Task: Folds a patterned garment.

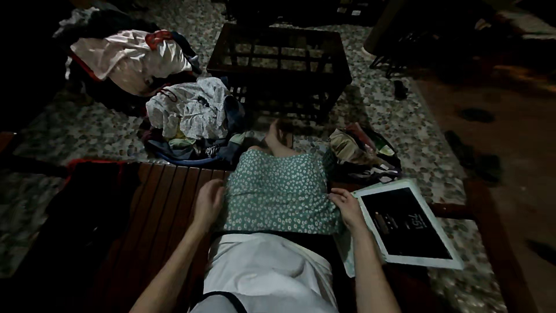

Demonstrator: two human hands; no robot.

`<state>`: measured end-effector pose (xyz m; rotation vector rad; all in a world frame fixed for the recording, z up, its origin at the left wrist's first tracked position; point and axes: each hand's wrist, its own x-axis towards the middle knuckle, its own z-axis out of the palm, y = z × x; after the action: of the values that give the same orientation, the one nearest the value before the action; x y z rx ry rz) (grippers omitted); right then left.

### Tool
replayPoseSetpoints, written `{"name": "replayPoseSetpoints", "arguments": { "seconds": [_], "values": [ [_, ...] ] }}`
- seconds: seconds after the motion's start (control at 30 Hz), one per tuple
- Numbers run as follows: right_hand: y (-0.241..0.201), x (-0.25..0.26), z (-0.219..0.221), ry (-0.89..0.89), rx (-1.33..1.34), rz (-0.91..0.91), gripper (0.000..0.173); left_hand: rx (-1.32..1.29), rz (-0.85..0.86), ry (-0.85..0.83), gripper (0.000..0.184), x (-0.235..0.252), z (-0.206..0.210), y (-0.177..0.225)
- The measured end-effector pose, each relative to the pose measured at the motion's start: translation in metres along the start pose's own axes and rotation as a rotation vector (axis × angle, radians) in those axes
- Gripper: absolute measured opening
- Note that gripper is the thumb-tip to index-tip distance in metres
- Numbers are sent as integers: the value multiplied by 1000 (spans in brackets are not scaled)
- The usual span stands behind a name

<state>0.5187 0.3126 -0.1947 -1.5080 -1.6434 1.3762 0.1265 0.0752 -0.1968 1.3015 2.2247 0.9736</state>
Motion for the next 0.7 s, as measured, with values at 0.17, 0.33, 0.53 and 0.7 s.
{"name": "replayPoseSetpoints", "arguments": {
  "seconds": [0.17, 0.33, 0.53, 0.7],
  "values": [
    [15, 6, 19, 164, -267, -203, 28, 73, 67, -230, 104, -39, 37, 22],
    [-2, 13, 18, 128, -586, -271, 40, -19, -144, -401, 102, 11, 13, 12],
    [-67, 110, 33, -70, -579, -249, 36, -67, 106, -279, 56, 154, 25, 10],
    [-89, 153, 45, -369, -815, -67, 41, 270, 172, -475, 32, 200, 7, 19]
  ]
}}
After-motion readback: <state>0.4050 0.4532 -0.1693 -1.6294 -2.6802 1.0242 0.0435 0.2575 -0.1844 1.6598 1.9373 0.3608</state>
